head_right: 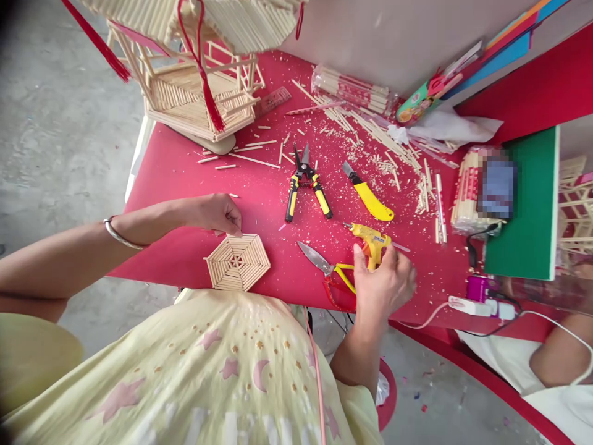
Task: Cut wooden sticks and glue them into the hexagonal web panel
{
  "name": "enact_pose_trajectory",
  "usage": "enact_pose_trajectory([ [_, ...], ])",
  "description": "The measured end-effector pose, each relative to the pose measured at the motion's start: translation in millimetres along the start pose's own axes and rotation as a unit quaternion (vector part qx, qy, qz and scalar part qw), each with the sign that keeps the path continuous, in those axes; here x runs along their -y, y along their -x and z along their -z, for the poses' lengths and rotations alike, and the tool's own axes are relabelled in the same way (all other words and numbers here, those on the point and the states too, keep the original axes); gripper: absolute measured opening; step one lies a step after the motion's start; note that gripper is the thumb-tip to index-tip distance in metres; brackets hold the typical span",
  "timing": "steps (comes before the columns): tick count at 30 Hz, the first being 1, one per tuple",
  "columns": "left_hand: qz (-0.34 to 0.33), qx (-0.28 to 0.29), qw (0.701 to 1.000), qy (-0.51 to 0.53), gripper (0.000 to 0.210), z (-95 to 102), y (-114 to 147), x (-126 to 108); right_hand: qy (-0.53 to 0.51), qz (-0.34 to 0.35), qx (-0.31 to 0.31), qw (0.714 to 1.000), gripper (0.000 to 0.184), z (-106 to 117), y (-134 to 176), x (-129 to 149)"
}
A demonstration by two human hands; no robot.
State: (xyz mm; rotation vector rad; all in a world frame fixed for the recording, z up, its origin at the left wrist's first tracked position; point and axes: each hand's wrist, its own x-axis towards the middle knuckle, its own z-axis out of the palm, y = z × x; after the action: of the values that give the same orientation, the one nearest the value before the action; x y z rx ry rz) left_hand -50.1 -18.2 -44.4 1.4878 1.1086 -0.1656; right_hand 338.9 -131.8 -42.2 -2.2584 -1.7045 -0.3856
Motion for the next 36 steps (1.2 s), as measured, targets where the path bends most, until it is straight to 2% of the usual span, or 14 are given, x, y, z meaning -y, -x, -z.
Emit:
enact_pose_trajectory([
  [2, 0.012, 0.001, 1.0, 0.002, 0.011, 0.0, 0, -2, -0.086, 0.053, -0.045, 0.994, 0.042, 8, 13, 29],
  [3, 0.019, 0.001, 1.0, 0.003, 0.01, 0.1, 0, -3, -0.15, 0.094, -0.034, 0.984, 0.033, 11, 21, 46],
  [6, 0.034, 0.005, 0.999, 0.004, 0.011, 0.3, 0, -5, -0.314, 0.214, 0.06, 0.923, 0.026, 7, 43, 91],
  [7, 0.039, 0.005, 0.999, 0.005, 0.011, 0.5, 0, -6, -0.341, 0.236, 0.087, 0.906, 0.026, 2, 48, 102],
  [9, 0.042, 0.007, 0.999, 0.007, 0.011, 0.7, 1, -7, -0.366, 0.242, 0.121, 0.89, 0.025, -9, 57, 116],
  [14, 0.045, 0.012, 0.999, 0.011, 0.011, 0.9, 1, -11, -0.371, 0.231, 0.148, 0.887, 0.024, -25, 62, 124],
  [20, 0.04, 0.014, 0.999, 0.006, 0.012, 0.4, -4, -7, -0.357, 0.25, 0.16, 0.885, 0.021, -24, 60, 129],
  [27, 0.035, 0.023, 0.999, 0.006, 0.012, 1.2, -7, 0, -0.343, 0.226, 0.177, 0.894, 0.019, -27, 62, 134],
  [36, 0.044, 0.03, 0.999, 0.0, 0.01, 2.3, -7, -4, -0.341, 0.223, 0.178, 0.896, 0.019, -25, 61, 137],
])
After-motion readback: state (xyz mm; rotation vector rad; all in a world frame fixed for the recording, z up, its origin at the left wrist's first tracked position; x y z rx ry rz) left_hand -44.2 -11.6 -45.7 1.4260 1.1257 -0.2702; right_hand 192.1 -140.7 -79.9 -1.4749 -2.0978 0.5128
